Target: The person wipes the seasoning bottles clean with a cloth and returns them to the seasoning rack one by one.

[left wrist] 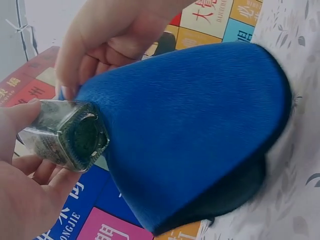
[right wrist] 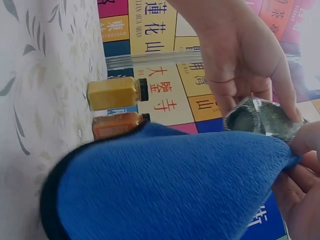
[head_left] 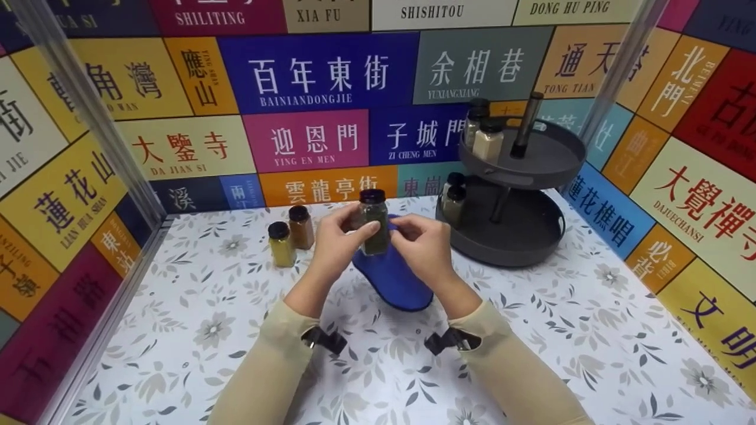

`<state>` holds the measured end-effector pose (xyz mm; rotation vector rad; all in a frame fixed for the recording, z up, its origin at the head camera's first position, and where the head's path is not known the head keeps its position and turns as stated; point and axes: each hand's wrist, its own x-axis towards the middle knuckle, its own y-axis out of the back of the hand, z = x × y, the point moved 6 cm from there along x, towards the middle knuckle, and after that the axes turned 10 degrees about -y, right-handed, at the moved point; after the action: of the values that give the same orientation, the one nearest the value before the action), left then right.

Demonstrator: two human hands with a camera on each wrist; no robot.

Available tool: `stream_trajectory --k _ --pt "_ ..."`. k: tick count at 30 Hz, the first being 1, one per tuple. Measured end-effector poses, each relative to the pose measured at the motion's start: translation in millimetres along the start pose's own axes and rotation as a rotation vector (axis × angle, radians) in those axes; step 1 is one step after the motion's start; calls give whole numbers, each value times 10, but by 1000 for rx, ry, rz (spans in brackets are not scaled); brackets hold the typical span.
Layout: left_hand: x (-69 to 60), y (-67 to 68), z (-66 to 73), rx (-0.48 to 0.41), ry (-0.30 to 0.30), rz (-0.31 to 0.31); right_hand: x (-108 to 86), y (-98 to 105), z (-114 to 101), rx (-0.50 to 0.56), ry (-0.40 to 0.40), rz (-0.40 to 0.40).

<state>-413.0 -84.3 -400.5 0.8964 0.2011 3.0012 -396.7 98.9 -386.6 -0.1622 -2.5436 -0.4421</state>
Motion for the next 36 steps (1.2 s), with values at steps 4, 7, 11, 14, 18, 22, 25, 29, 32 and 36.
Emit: stream_trajectory --k 4,7,11,14,18,22,25,29,32,36 --pt "-20 -96 -20 -3 -10 -63 35 100 -15 47 22 61" --pt "-46 -169 -37 -9 -4 -128 71 173 -12 80 27 106" --pt "-65 -220 -39 -6 -3 -168 120 238 1 109 16 113" --pt "-54 -201 -22 -17 -15 -134 139 221 28 105 -7 84" --pt "-23 -107 4 -29 -24 -50 120 108 82 68 -47 7" --pt "9 31 25 -27 -23 44 76 -23 120 23 -88 -110" --pt "30 95 28 -20 -23 89 64 -66 146 -6 -116 -161" --pt "46 97 -28 -10 -12 118 111 -32 216 -11 -196 -155" --pt "41 62 -126 -5 11 124 175 78 246 6 -264 -118" --pt "13 6 -327 29 79 119 273 314 259 31 -317 -42"
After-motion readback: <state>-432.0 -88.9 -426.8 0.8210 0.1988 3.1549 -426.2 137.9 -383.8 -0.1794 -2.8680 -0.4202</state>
